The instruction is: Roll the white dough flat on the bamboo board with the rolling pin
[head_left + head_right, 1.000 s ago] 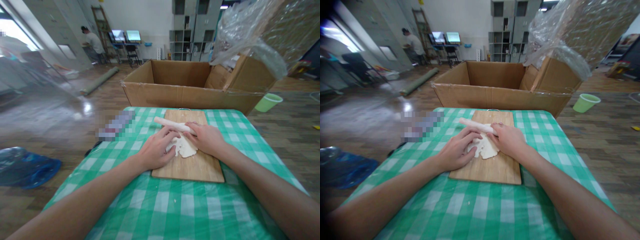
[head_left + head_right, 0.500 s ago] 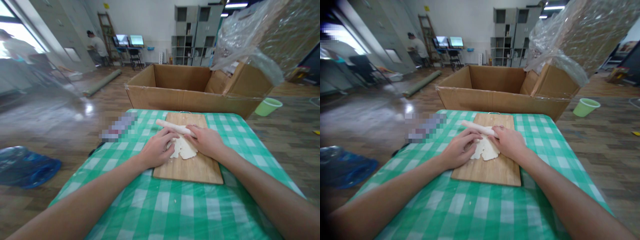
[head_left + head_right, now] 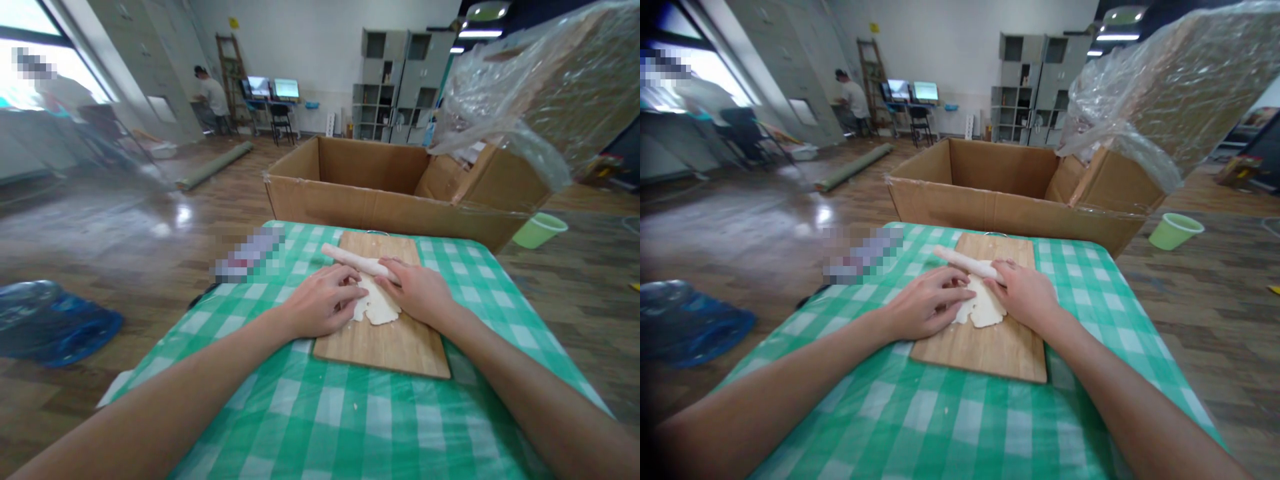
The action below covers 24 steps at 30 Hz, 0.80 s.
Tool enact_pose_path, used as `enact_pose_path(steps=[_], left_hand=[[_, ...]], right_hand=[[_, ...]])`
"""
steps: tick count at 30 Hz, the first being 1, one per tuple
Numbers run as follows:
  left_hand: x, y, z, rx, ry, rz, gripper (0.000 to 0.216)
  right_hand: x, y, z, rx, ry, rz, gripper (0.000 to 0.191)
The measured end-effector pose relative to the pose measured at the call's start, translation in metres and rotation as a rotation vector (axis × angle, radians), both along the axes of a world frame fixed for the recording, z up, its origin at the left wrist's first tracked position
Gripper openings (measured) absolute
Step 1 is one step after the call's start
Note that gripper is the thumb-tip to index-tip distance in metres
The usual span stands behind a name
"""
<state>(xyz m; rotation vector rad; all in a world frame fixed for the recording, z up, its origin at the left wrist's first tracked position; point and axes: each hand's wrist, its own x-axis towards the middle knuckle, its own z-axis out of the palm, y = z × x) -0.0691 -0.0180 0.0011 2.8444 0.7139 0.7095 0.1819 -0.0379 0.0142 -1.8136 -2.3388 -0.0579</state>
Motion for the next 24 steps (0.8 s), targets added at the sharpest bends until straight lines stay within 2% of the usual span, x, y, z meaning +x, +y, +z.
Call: enact_pose_path(steps=[5,14,20,24], left_hand=[[0.003,-0.002,0.004,0.03,0.071,-0.003,0.032],[0.011,-0.013,0.01,0.085,0.127,0.079,0.026],[0.004,0.0,0.002,0.078,-0.018,0.029,0.02],[-0.007,0.015,0.001,0.06,-0.195,0.196,0.026]], right_hand=[[0.001,0.001,-0.003,0.01,0.02,0.002,0.049],[0.004,0.004,-0.007,-0.007,0.025,-0.023,0.055],[0.007,0.005,-0.009,-0.021,0.026,0.002,0.057],[0.01,0.007,-0.01,-0.016,0.02,0.001,0.055]])
